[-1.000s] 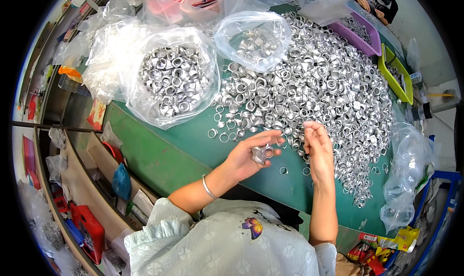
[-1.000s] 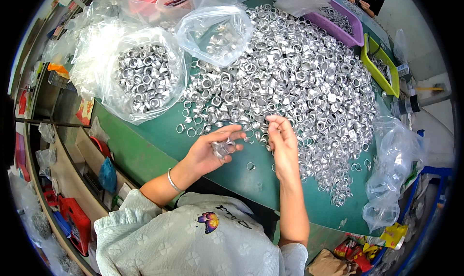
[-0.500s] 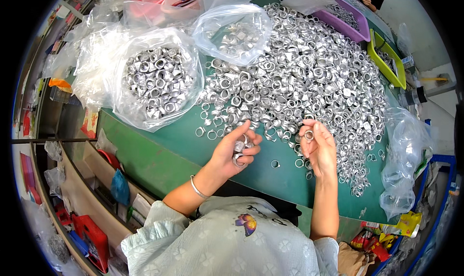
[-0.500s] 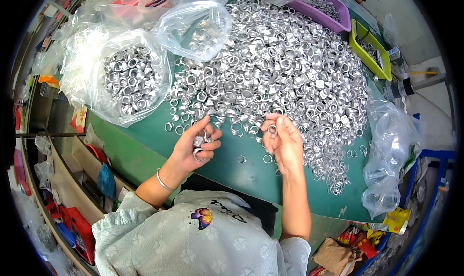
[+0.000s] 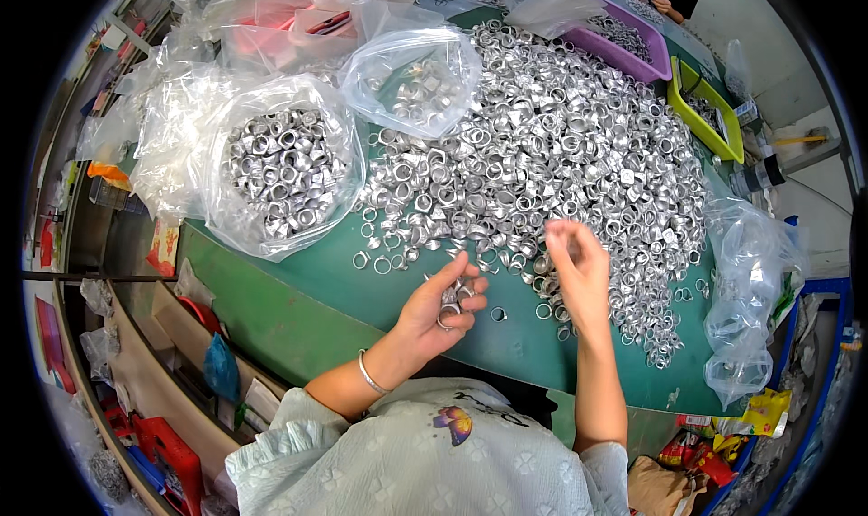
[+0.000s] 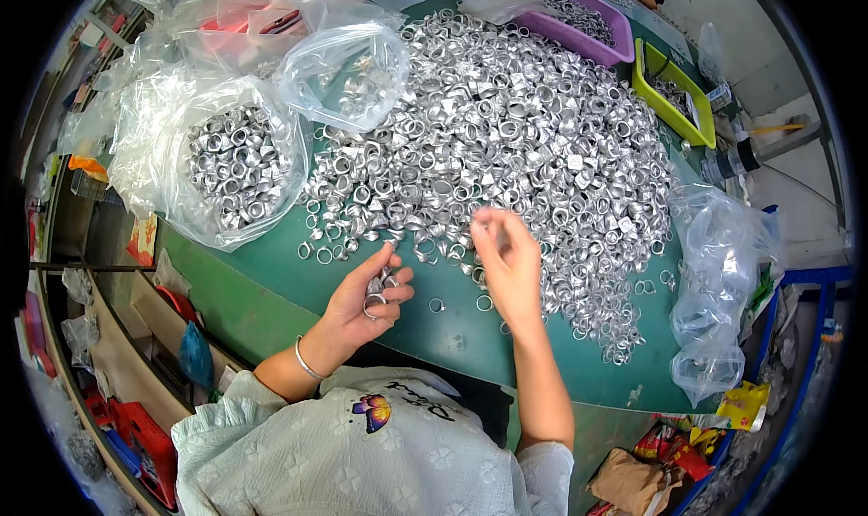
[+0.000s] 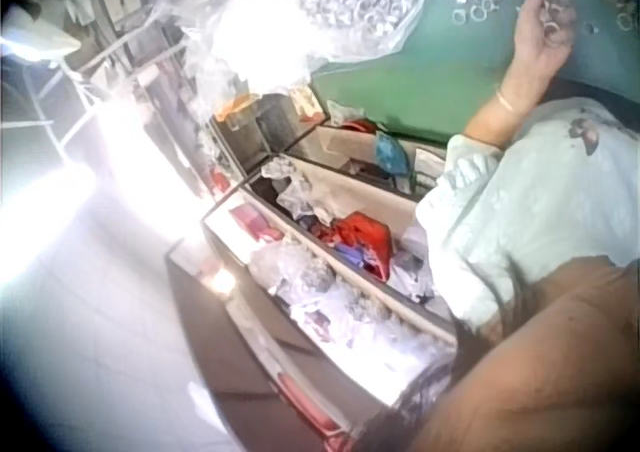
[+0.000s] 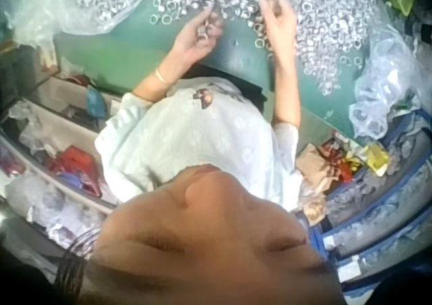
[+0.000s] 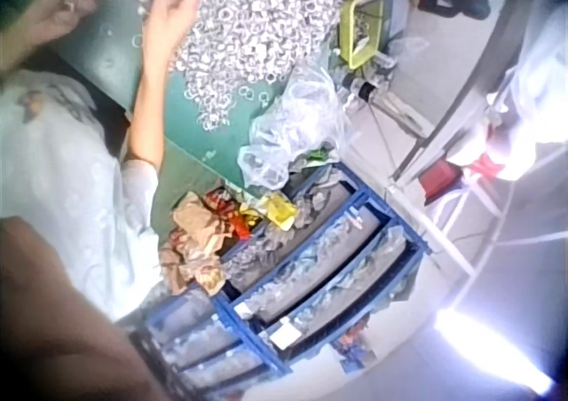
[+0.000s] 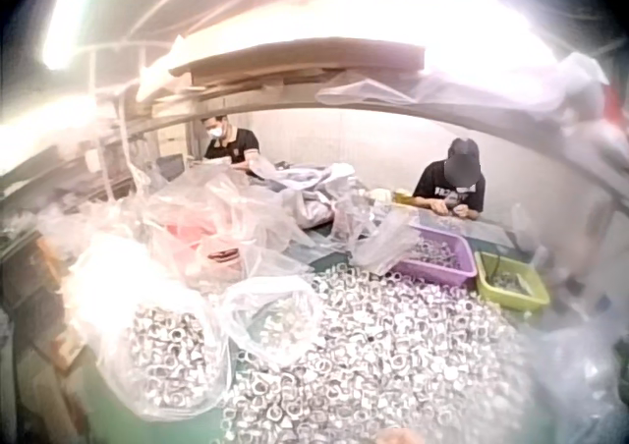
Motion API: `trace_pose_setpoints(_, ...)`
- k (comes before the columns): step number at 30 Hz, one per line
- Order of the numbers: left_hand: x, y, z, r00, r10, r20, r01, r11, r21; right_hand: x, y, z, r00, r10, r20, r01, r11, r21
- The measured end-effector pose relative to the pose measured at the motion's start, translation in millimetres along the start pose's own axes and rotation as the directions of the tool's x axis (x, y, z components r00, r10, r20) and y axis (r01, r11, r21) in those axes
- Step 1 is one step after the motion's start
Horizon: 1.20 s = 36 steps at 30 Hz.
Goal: The person sorts and organizes small metal rings on a green work surface by hand, picking them up from a large pile and placing them into plastic bags one by one.
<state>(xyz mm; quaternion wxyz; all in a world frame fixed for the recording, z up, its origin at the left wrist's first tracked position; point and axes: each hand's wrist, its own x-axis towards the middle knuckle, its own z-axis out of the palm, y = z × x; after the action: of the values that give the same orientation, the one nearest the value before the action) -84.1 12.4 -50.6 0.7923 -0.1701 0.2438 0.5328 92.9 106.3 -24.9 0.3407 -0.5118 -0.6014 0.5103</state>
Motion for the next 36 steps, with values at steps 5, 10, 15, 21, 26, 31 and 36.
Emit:
trace_pose_setpoints(5,0,-2,7,0.994,0.099,-0.049,-0.089,0.981,0.174,60,-3,44,0.836,-0.527,-0.152,0.338,0.714,-0.614)
trace_pose_setpoints(10,-1,-2,7,0.99,0.132,-0.041,-0.121,0.971,0.204,83,12,54,0.811,-0.56,-0.169,0.398,0.74,-0.542)
trace_pose_setpoints(15,3,6,3,0.979,0.201,-0.026,-0.191,0.958,0.215,75,6,43,0.877,-0.445,-0.182,0.291,0.793,-0.535)
trace_pose_setpoints(21,8,10,13,0.959,0.282,0.026,-0.272,0.893,0.358,84,13,49,0.895,-0.404,-0.19,0.379,0.913,-0.154)
trace_pose_setpoints(26,36,50,12,0.588,0.599,0.543,-0.541,-0.209,0.815,60,16,4,0.996,0.069,0.054,-0.086,0.651,0.754)
trace_pose_setpoints(31,64,73,45,0.306,0.574,0.759,-0.087,-0.777,0.623,63,6,36,0.942,-0.318,-0.112,0.179,0.754,-0.632)
trace_pose_setpoints(36,74,72,51,0.365,0.516,0.775,0.037,-0.84,0.541,69,14,37,0.923,-0.378,-0.074,0.283,0.796,-0.535)
